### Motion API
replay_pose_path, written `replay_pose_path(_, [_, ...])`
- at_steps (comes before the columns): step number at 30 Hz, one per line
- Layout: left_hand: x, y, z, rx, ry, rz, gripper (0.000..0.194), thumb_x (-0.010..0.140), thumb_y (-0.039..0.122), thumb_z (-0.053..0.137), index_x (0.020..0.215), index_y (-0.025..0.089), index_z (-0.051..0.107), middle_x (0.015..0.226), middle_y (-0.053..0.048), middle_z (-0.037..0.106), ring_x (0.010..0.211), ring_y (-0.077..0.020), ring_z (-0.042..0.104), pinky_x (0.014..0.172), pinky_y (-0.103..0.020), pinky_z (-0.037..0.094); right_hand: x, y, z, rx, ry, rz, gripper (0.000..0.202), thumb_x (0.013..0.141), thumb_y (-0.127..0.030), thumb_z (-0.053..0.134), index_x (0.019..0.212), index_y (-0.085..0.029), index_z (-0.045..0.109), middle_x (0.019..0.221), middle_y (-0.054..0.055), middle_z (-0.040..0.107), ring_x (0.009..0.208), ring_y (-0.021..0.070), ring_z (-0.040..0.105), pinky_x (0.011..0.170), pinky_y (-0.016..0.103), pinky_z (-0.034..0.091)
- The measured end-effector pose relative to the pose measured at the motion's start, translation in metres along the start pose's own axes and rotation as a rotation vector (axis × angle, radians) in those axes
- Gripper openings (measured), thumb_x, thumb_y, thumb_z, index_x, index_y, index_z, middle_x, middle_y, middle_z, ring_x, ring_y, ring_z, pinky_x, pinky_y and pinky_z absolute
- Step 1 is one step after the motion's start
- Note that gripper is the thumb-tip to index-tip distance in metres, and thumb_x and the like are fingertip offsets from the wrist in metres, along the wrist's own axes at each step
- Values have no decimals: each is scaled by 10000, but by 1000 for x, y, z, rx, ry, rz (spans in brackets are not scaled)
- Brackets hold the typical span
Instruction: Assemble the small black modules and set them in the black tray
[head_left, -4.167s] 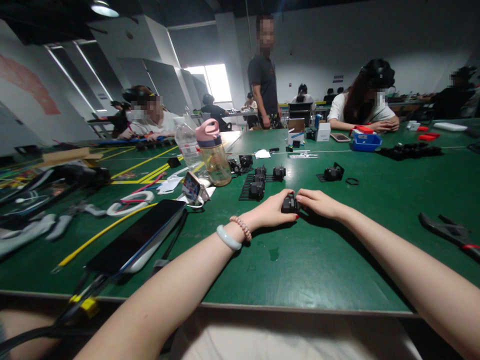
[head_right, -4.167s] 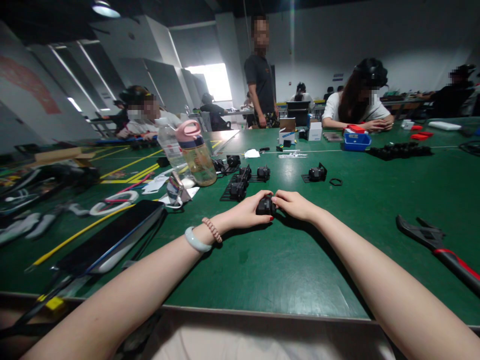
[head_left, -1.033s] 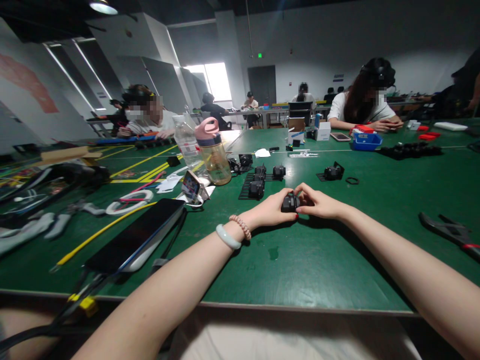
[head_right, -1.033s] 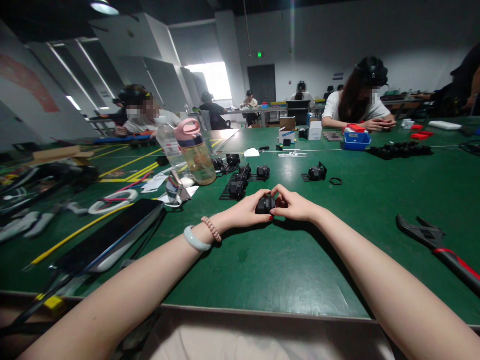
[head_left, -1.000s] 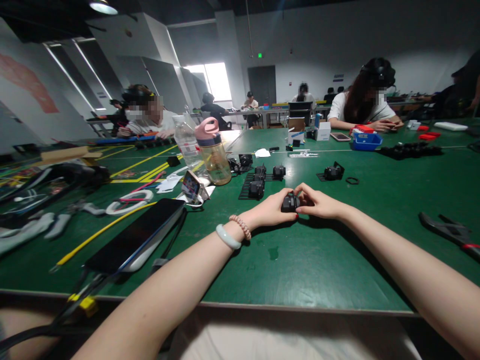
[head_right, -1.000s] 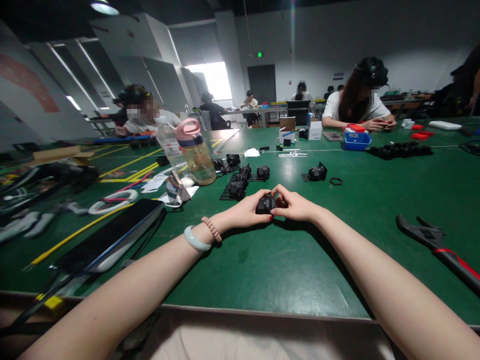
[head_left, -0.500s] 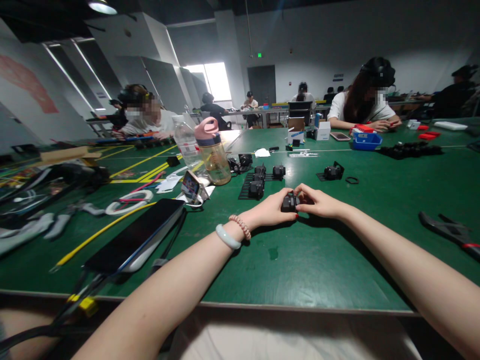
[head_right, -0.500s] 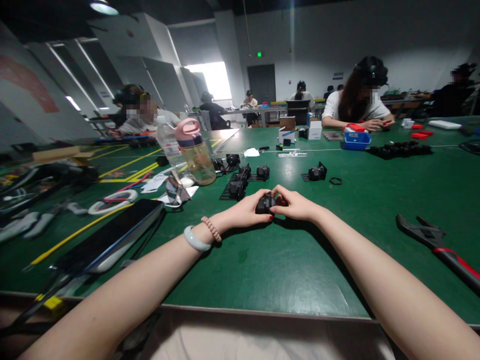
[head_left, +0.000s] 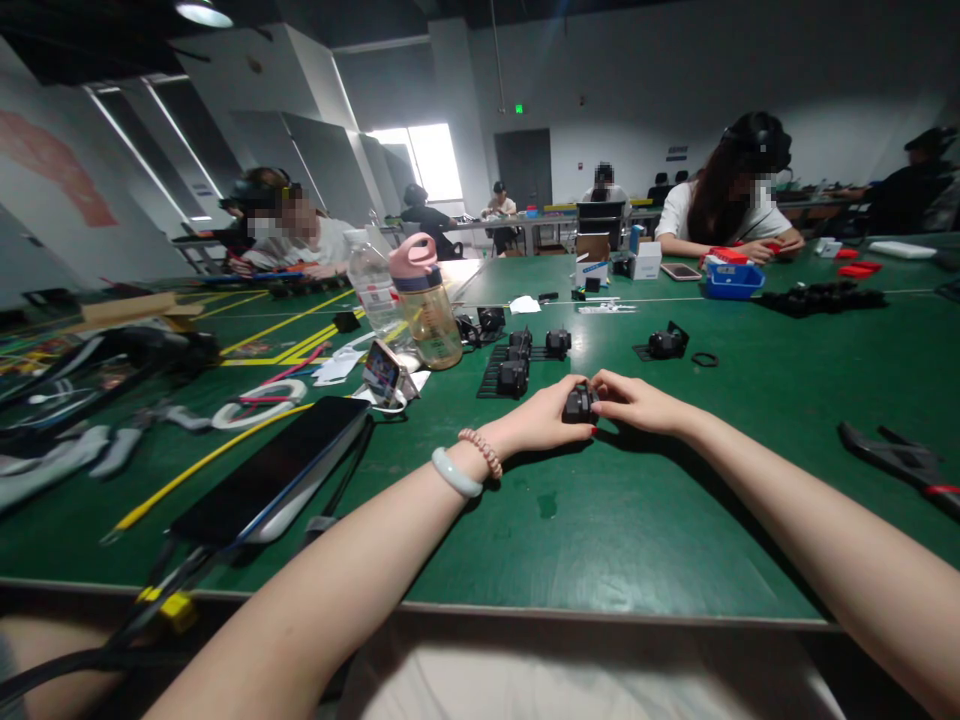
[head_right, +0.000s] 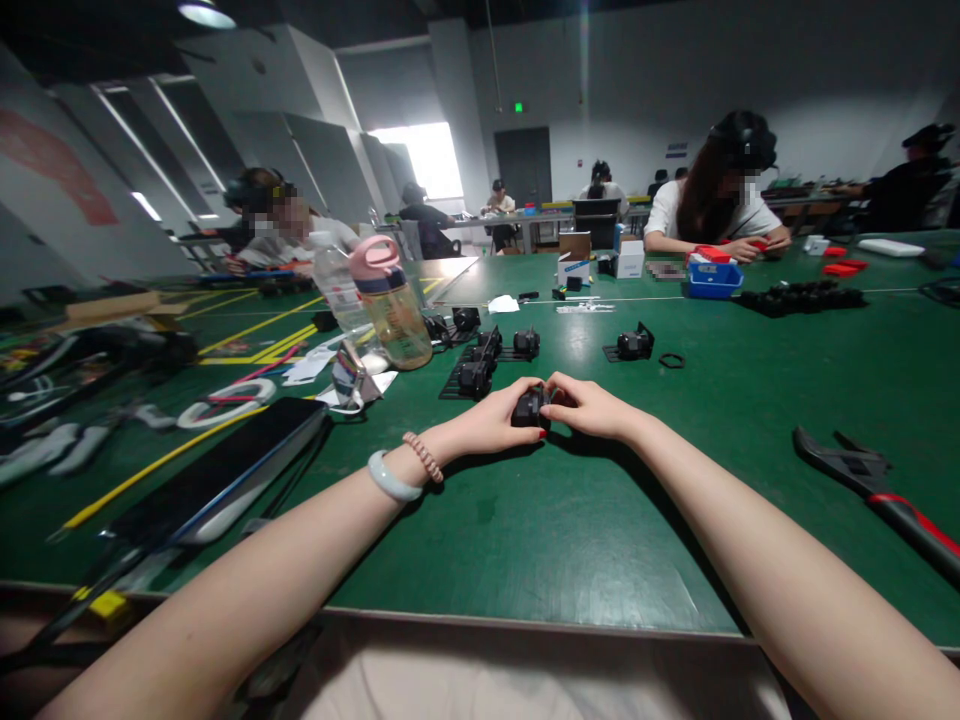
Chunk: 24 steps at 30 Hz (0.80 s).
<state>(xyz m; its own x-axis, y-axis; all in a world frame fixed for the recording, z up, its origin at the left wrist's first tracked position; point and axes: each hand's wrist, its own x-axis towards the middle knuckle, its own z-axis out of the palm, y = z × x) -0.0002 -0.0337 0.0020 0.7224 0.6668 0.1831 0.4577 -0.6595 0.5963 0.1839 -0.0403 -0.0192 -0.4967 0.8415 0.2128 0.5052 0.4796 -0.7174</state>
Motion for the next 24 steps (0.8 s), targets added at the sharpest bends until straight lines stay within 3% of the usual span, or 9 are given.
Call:
replay_pose_path(10, [0,-2,0,14,-7,19,510,625,302,554,1089,184,379,976,-41,524,850,-167,508,752,-285,388,1,0,-1,-25,2,14,290,734,-403,420,880,-162,493,776,14,542,678,120,458,640,252,356])
replay_pose_path(24, [0,-2,1,4,0,-8,515,607,311,566,1072,173,392,943,-38,523,828,-167,508,735,-280,392,2,-2,0,-54,9,4,299,761,-407,360,790,-151,513,682,0,504,644,112,441,607,235,345])
